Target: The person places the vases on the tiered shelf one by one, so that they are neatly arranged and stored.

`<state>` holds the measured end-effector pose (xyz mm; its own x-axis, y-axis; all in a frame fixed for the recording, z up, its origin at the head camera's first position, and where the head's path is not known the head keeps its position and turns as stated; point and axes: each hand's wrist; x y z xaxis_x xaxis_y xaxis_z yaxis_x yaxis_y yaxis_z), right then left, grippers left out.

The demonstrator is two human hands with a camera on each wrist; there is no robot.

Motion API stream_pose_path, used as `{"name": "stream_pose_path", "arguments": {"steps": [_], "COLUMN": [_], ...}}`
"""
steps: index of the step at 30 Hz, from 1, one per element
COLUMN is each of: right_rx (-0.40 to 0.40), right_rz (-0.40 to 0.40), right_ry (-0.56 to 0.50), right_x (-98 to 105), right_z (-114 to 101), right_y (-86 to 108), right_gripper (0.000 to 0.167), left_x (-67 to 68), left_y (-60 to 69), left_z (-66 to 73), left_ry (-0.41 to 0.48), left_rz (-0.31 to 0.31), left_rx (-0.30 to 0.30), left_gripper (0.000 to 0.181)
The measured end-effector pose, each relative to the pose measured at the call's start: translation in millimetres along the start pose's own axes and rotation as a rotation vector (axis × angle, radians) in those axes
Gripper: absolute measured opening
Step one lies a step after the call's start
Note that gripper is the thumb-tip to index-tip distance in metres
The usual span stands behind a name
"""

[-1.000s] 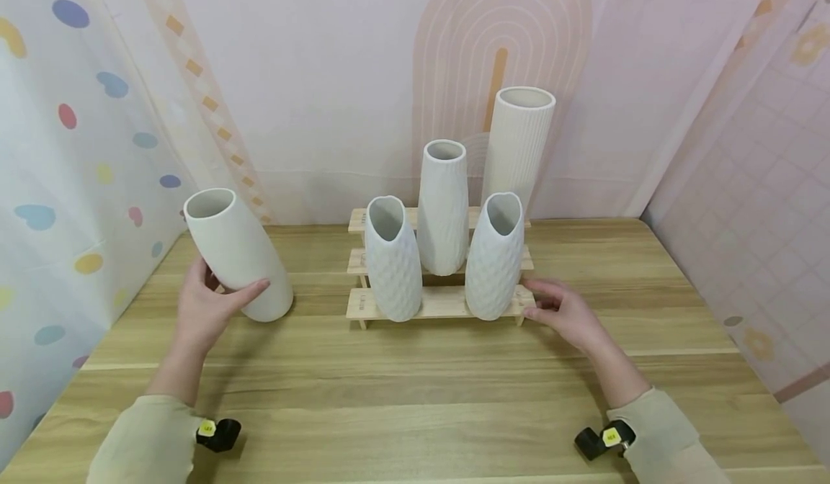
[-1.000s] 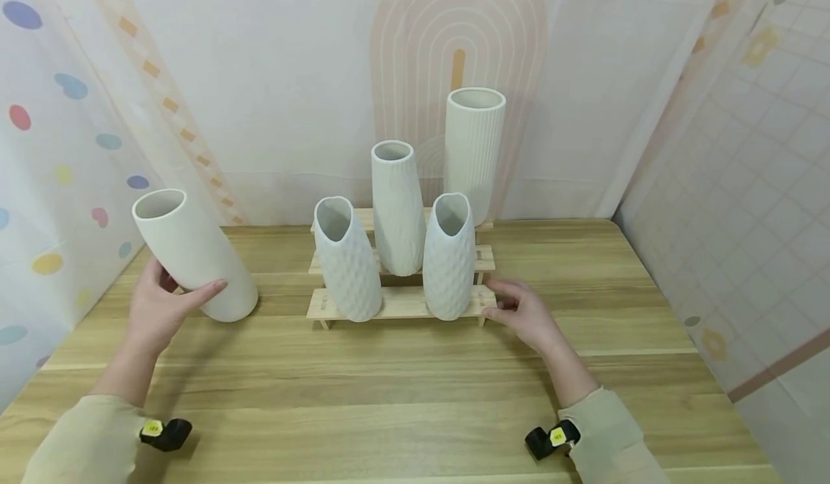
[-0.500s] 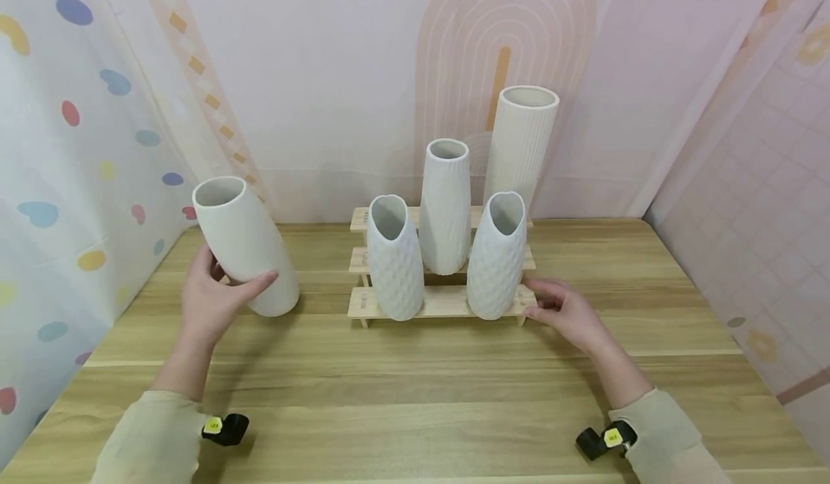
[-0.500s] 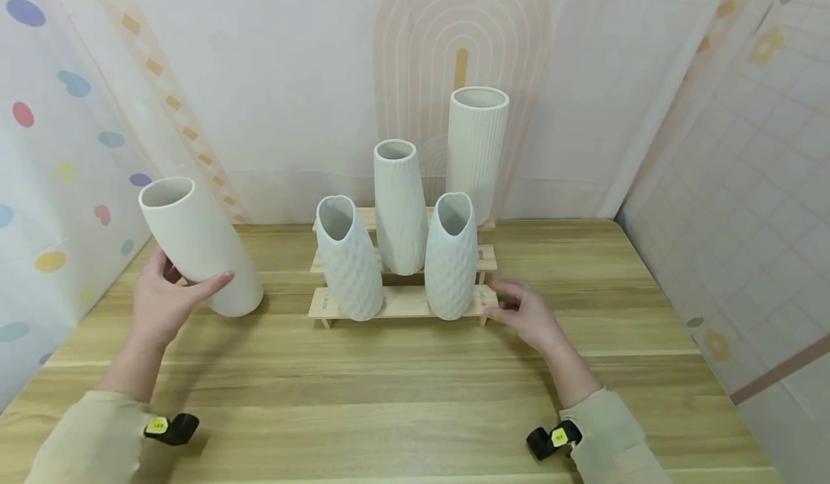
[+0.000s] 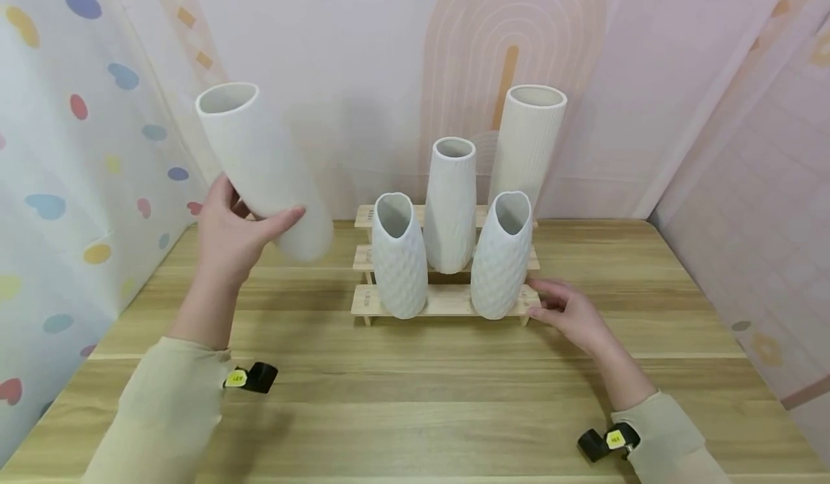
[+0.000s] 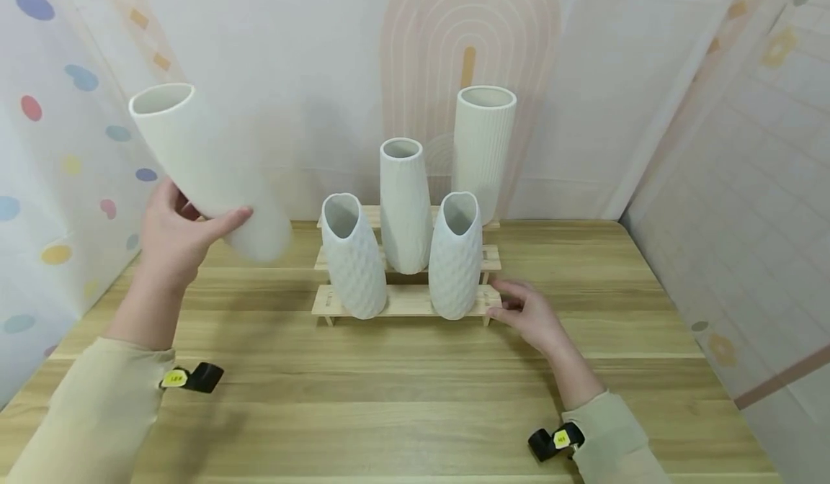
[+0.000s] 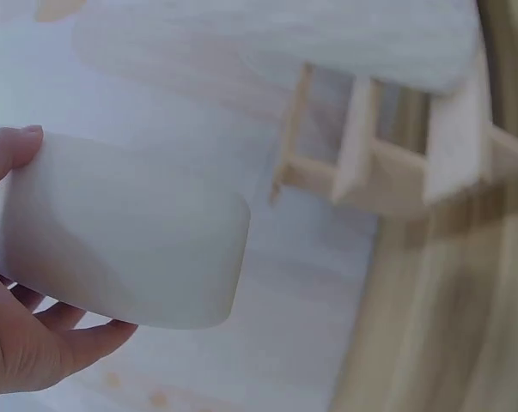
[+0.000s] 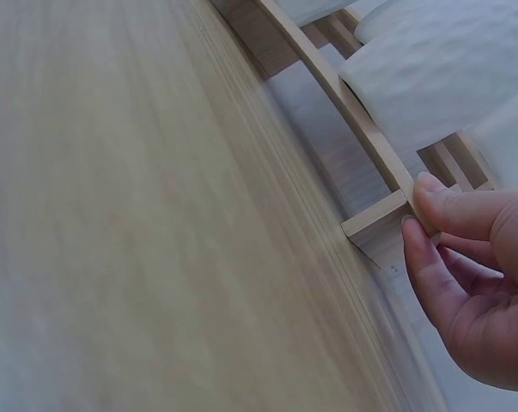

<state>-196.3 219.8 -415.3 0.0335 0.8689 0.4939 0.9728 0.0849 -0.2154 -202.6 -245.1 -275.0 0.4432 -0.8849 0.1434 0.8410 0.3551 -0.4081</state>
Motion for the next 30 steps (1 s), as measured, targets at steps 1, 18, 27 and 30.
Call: {"name": "stream_pose_path", "arguments": {"steps": [1, 18, 27, 30], "right_rx": [0.001, 0.015, 0.021, 0.021], "right_rz": [0.000, 0.000, 0.007, 0.012], "right_ry": [0.003, -0.029, -0.030, -0.033], "right_x": [0.3, -0.6, -1.8, -2.0], "right_z": [-0.1, 1.6, 3.6, 5.0], "right_y": [0.2, 1.5, 1.3, 1.3], "right_gripper": [0.050, 0.050, 0.050, 0.049], "left_x": [-4.7, -66.9, -79.7, -84.6], "left_y": [-1.8, -11.7, -18.9, -22.1], "left_z": [2.6, 8.6, 11.0, 11.2], "left_ry": [0.023, 0.016, -0.070, -0.076], "left_rz": [-0.008, -0.051, -0.076, -0.083], "left_rx": [-0.002, -0.015, -0.017, -0.015], "left_gripper": [0.080, 0.076, 0.078, 0.077]}}
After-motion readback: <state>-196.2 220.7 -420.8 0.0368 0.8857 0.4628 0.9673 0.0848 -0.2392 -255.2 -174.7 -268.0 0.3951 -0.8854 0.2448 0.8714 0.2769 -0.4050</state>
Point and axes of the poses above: each hand's wrist, its own y-axis away from the middle knuckle, its own x-axis out of the back of the hand, z = x × y, and after that the axes turned 10 degrees about z, right-handed
